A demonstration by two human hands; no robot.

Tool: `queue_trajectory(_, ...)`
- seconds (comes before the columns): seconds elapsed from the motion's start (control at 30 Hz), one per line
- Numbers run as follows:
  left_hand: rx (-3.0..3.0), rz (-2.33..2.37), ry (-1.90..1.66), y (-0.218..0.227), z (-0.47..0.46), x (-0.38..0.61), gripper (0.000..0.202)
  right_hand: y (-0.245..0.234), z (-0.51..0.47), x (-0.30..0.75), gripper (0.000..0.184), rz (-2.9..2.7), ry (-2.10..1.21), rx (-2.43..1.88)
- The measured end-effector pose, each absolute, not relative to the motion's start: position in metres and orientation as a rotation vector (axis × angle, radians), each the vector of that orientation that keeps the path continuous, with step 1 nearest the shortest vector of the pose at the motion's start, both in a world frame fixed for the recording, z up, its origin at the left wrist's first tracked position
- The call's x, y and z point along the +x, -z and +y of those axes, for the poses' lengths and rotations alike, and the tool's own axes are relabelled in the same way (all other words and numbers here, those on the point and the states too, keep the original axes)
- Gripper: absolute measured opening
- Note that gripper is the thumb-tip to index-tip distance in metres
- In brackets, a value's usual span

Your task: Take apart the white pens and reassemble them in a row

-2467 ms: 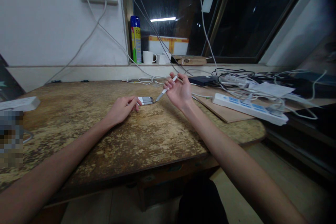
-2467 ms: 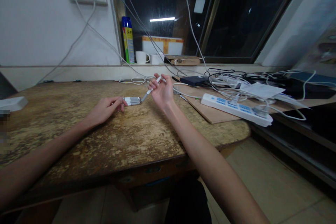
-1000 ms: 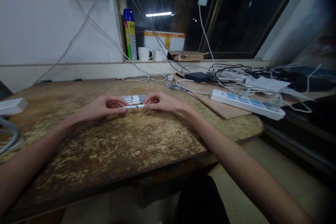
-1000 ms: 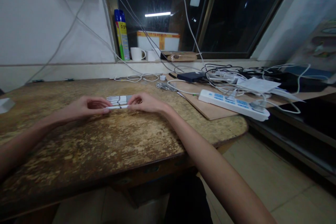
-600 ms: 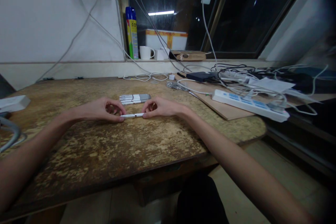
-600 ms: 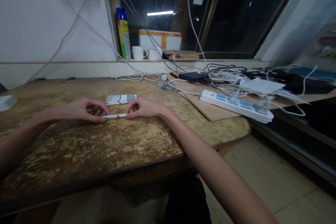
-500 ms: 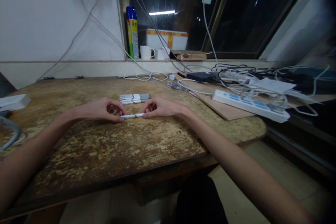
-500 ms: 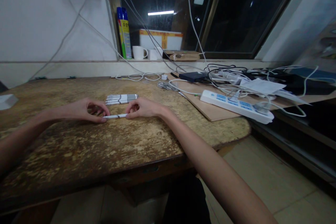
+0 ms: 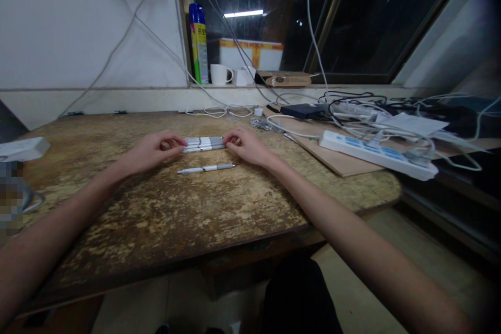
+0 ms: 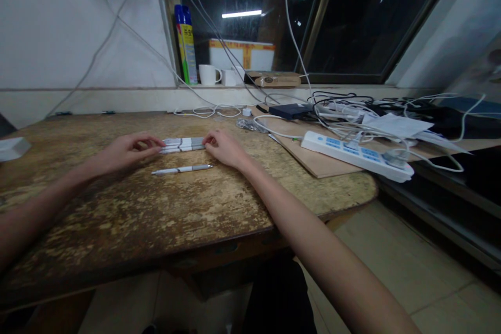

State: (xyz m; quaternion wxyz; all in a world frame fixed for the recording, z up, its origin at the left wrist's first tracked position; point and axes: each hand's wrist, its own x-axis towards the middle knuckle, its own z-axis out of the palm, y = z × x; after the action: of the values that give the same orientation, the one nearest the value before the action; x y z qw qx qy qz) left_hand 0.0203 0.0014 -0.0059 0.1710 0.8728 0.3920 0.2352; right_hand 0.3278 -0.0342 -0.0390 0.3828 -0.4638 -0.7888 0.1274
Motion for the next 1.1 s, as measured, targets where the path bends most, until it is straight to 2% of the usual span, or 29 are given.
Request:
queue_trajectory(0.2,2.664,1.128,-0.651,0.012,0.001,0.023,0.038,0.039,-0.039,0.325,0.022,-2.077,-0.306,-1.215)
queue_trajectory(0.47,2.779,1.036,-0.651,0.014,-0.003,0.026,0.033,0.039,-0.040,0.325,0.008,-2.154,-0.244,-1.246)
queue_trajectory(0.8,2.968,0.988,-0.651,0.006,-0.018,0.058,0.031,0.040,-0.038,0.325,0.020,-2.105,-0.305,-1.127)
queue_trajectory(0.9,2.949,1.005,-0.681,0.008,-0.014,0.061,0.033,0.040,-0.040,0.323,0.019,-2.110,-0.188,-1.136)
queue_trajectory(1.1,2.910,1.021,-0.741,0.016,-0.013,0.064,0.036,0.040,-0.029,0.316,0.018,-2.314,0.265,-1.290)
